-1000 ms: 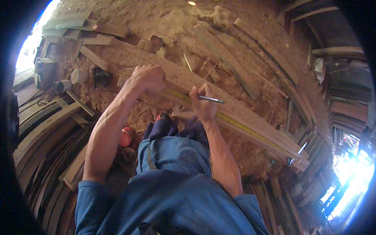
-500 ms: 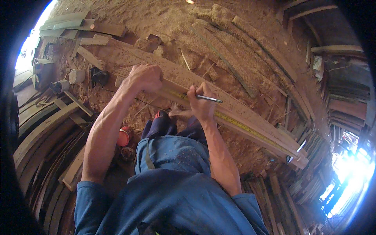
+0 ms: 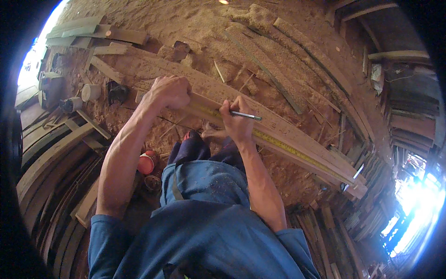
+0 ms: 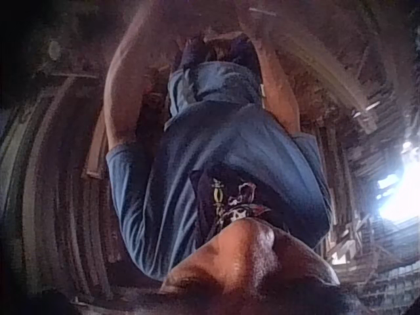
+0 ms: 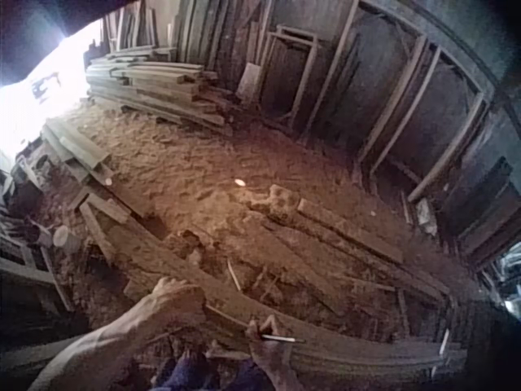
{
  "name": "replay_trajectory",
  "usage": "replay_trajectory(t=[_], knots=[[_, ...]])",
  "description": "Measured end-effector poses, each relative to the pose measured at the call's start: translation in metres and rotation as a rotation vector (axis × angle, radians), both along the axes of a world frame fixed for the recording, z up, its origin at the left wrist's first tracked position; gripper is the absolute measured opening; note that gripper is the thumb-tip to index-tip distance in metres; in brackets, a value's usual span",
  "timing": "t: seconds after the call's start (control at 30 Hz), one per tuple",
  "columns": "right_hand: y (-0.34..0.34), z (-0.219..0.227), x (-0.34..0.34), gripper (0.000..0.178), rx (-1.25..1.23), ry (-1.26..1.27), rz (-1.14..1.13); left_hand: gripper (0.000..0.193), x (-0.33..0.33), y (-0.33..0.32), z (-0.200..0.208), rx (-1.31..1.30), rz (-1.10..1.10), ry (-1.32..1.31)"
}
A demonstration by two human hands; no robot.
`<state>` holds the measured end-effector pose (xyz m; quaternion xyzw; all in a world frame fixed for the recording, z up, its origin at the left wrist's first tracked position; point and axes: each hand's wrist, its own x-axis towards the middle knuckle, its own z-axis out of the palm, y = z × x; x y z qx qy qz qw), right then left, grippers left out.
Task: The person measures and marks a long wooden plank using a metal square and a tape measure, then uses a circular saw to cut the plank. The person repeats the measuring and marking process on the same plank.
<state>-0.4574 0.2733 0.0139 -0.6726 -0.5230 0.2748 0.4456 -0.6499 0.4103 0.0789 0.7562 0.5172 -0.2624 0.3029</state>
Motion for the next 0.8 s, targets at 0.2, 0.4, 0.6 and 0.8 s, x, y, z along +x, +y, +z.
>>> replay_trajectory(t=[0.2, 0.4, 0.6, 0.8], knots=[[0.0, -0.0029, 0.0002, 0.041, -0.077, 0.03, -0.008, 0.039, 0.0004, 0.0019, 0.0002, -0.012, -0.027, 0.018], [-0.0001, -0.0022, -0.0002, 0.04, -0.002, -0.062, -0.014, 0.031, -0.0014, 0.0017, -0.0039, 0.006, -0.026, -0.021], [-0.0002, -0.0005, 0.0002, 0.039, -0.039, -0.06, 0.0, 0.032, -0.0011, 0.0019, -0.0006, 0.0, -0.02, -0.027], [0.0001, -0.0002, -0.002, 0.039, 0.018, -0.051, -0.012, 0.033, 0.0008, 0.0022, 0.0006, -0.016, 0.007, 0.008]])
